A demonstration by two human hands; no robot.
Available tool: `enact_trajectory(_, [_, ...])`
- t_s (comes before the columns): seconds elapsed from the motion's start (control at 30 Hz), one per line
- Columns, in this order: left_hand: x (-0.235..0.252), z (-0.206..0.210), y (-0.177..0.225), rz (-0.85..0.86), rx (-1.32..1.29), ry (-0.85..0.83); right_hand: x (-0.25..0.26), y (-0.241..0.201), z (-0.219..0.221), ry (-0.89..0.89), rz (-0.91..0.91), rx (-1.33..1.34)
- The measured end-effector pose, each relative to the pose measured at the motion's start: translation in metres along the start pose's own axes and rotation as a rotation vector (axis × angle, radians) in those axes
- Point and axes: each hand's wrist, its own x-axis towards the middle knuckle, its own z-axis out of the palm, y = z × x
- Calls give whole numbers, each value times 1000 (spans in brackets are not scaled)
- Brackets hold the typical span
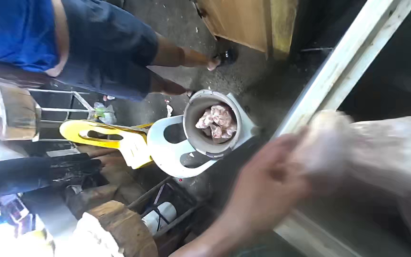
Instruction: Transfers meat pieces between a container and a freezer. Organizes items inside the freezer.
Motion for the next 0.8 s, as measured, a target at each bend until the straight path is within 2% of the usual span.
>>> enact_trajectory(0.07, [-8, -62, -19, -32, 143, 191, 15, 13, 52, -304, -216, -25])
enact_trajectory(0.1, [-5, -93, -36, -38, 248, 252, 24, 13, 87, -361, -218, -87])
enact_trajectory(0.17, [16, -140, -80, -75, 446, 338, 39, 20, 153, -438, -89, -236])
enact_trajectory(0.23, [44, -170, -127, -136, 546, 336, 53, 33, 199, -548, 33, -396])
enact_trajectory(0.3, [62, -186, -166, -183, 561, 314, 60, 33, 208, -615, 71, -441])
enact_trajectory(0.33, [66, -190, -175, -186, 547, 314, 62, 28, 198, -621, 42, -413])
enact_trajectory(0.4, [74, -183, -166, -94, 466, 308, 69, 17, 146, -591, 31, -242])
enact_trajectory(0.5, [68, -117, -88, 290, 223, 281, 83, 25, 23, -354, 66, 31])
enact_trajectory(0.57, [61, -44, -36, 509, 133, 183, 97, 52, -64, -63, 177, -21])
enact_trajectory(0.6, [60, -2, -18, 527, 119, 86, 104, 74, -104, 80, 275, -84])
enact_trajectory(0.63, [62, 43, -8, 480, 133, -26, 109, 100, -141, 198, 395, -166])
enact_trajectory(0.7, [82, 130, -16, 249, 231, -268, 110, 163, -197, 328, 626, -299])
enact_trajectory(0.77, [120, 208, -54, -88, 427, -472, 102, 222, -226, 350, 768, -383])
enact_trajectory(0.8, [145, 240, -85, -210, 507, -525, 98, 248, -233, 301, 816, -431])
